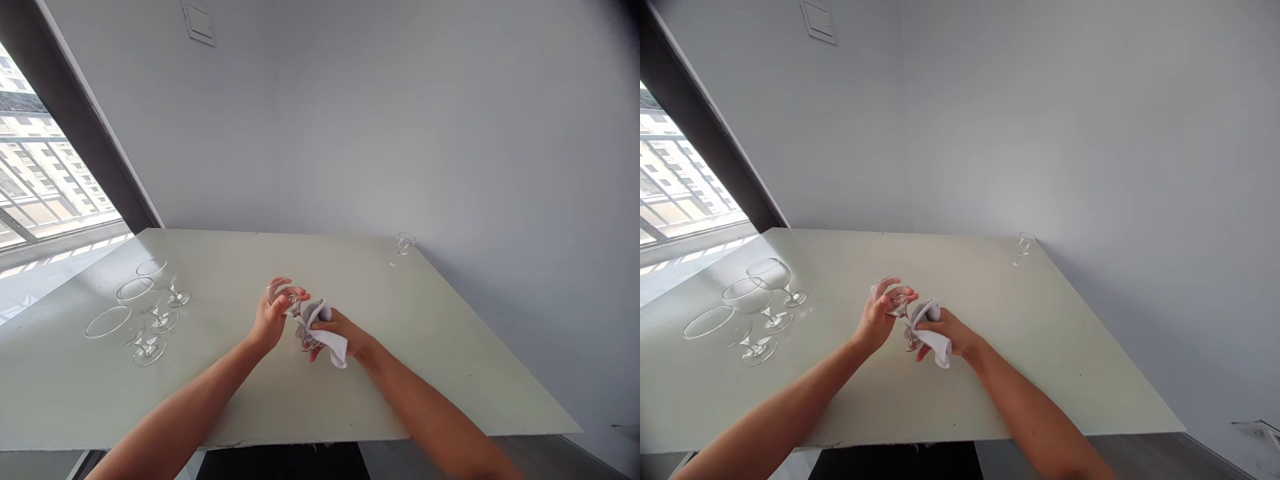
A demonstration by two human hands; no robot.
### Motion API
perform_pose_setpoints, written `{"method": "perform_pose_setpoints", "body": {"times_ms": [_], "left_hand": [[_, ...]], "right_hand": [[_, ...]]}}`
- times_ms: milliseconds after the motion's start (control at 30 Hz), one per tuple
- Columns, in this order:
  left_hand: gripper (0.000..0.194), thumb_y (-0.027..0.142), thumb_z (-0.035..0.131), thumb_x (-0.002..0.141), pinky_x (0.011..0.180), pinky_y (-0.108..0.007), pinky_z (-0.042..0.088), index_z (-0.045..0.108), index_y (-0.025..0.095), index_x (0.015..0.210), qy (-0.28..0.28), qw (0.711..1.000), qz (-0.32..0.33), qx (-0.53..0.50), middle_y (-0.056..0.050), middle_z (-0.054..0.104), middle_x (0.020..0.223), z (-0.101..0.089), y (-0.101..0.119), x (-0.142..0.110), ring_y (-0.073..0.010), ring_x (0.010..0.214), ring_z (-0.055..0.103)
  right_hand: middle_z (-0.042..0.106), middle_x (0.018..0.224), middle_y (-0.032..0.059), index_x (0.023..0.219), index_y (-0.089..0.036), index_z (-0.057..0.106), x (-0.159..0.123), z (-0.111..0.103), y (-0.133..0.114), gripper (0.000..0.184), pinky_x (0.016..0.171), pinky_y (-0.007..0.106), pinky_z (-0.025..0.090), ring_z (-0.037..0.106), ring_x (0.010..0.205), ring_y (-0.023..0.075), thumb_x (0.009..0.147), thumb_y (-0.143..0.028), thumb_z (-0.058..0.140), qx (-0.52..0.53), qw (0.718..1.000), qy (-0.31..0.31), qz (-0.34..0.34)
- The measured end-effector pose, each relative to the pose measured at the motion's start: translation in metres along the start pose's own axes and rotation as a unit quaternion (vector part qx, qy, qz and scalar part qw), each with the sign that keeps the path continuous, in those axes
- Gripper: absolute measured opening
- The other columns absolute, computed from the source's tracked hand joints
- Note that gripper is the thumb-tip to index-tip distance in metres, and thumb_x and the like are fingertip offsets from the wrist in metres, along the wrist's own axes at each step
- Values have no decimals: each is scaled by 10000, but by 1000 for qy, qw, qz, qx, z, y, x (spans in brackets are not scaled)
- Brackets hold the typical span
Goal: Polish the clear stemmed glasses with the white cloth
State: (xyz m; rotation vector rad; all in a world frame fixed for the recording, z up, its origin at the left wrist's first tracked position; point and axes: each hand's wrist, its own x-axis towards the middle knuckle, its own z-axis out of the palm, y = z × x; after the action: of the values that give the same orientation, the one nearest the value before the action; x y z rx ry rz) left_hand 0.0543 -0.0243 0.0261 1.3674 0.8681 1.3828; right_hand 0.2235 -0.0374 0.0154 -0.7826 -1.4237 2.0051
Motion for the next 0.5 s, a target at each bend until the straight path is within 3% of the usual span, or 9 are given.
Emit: {"method": "perform_pose_setpoints", "body": {"times_ms": [133, 267, 333, 400, 467, 500], "left_hand": [[450, 536, 459, 759, 642, -324, 474, 405, 213, 1069, 72, 995, 1, -69, -90, 562, 994, -1, -1, 0, -268, 958, 583], [484, 440, 596, 703, 821, -401, 437, 364, 231, 1073, 102, 988, 109, -26, -55, 568, 937, 3, -7, -2, -242, 950, 588], [506, 413, 623, 687, 876, -437, 405, 351, 232, 1074, 104, 982, 157, -7, -51, 562, 930, 1, -9, 0, -233, 952, 585], [509, 410, 624, 687, 894, -455, 392, 344, 224, 1070, 118, 973, 195, 21, -56, 551, 939, -4, -9, 4, -230, 961, 578], [521, 419, 623, 687, 892, -466, 394, 331, 217, 1070, 144, 959, 241, 44, -52, 539, 930, -12, -7, 10, -228, 953, 578], [526, 425, 624, 685, 893, -471, 392, 330, 213, 1067, 156, 950, 263, 57, -50, 535, 924, -16, -6, 12, -228, 947, 580]], "right_hand": [[596, 885, 72, 938, -166, 521, 15, 13, 12, 395, 676, 409, 478, 609, 705, 195, 775, -524, 484, 226, 974, 20, -19], [599, 910, 92, 969, -148, 533, 24, 28, 22, 520, 742, 381, 466, 610, 751, 186, 795, -610, 369, 248, 966, 63, -31], [599, 842, 88, 963, -145, 537, 21, 31, 23, 560, 658, 362, 478, 608, 709, 192, 803, -630, 308, 173, 983, 66, -12], [586, 756, 74, 906, -147, 556, 16, 29, 22, 593, 542, 317, 455, 592, 617, 182, 804, -647, 255, 18, 997, 71, 12], [573, 749, 61, 804, -159, 579, 8, 22, 17, 582, 518, 284, 419, 561, 567, 151, 798, -649, 266, -202, 974, 102, -4], [573, 794, 57, 762, -169, 585, 4, 18, 13, 554, 535, 276, 409, 545, 561, 132, 800, -637, 292, -312, 941, 128, -28]]}}
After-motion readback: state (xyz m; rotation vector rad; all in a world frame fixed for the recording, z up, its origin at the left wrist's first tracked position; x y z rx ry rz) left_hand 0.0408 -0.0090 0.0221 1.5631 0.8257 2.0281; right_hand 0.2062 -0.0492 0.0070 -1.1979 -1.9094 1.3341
